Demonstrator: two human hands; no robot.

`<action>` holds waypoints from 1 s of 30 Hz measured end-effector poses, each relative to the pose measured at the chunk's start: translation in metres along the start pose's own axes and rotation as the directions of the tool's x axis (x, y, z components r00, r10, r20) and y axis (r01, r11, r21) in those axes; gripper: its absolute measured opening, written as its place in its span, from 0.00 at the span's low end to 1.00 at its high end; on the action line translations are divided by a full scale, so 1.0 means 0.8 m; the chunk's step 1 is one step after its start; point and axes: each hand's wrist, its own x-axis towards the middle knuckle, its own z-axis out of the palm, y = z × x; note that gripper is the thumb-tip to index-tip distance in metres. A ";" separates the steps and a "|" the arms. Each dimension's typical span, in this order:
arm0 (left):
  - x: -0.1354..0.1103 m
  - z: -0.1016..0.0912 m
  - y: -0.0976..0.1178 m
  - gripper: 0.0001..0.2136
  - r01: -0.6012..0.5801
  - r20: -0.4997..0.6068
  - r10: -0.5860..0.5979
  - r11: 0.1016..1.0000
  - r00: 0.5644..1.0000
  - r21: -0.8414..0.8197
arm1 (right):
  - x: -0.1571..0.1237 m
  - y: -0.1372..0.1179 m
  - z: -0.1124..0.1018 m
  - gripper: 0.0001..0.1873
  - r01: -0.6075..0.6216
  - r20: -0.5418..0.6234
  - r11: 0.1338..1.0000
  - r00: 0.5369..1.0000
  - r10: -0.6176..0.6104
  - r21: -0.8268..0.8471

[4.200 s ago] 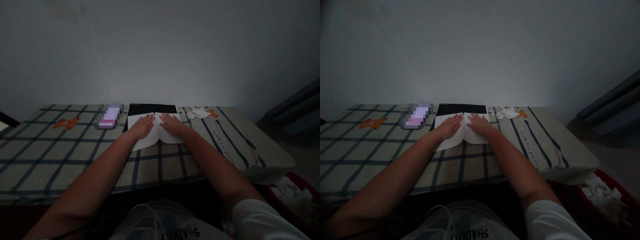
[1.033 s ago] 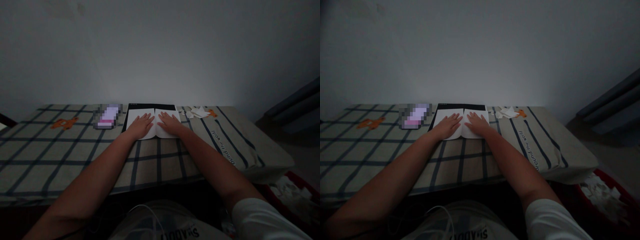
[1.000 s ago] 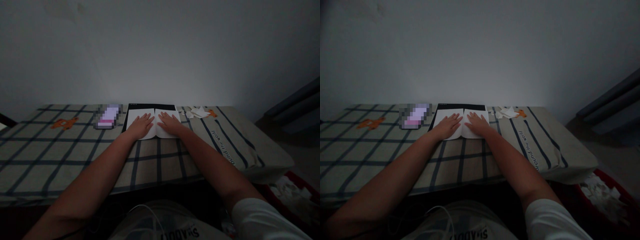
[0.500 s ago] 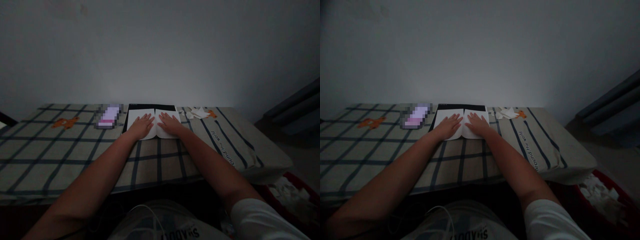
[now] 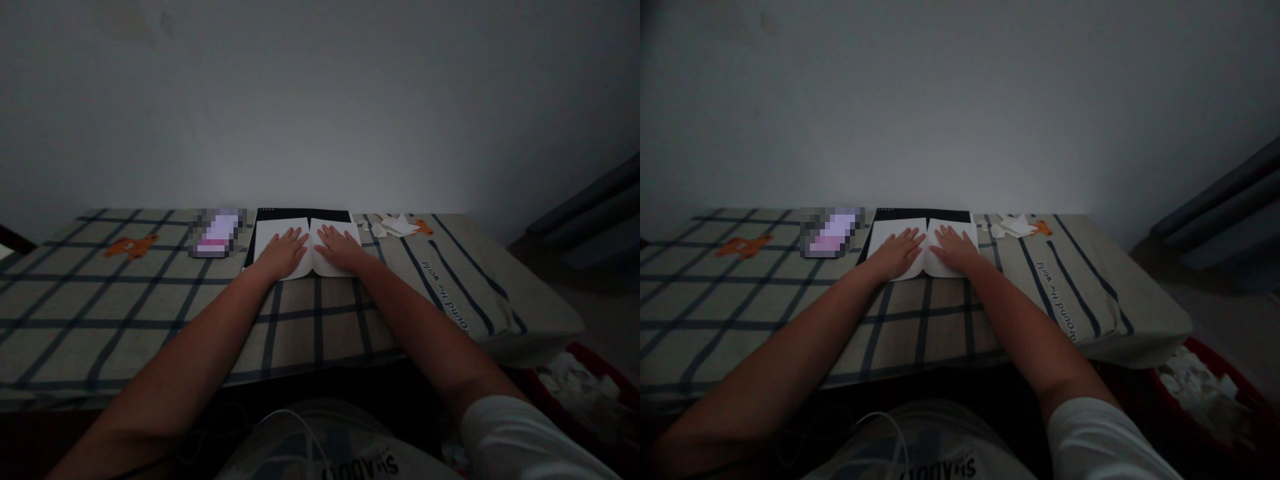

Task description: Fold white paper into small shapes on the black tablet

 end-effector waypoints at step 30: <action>-0.002 -0.001 0.003 0.26 0.006 -0.083 -0.005 1.000 0.997 0.012 | 0.000 0.002 -0.001 0.35 -0.008 -0.024 1.000 1.000 0.008 -0.001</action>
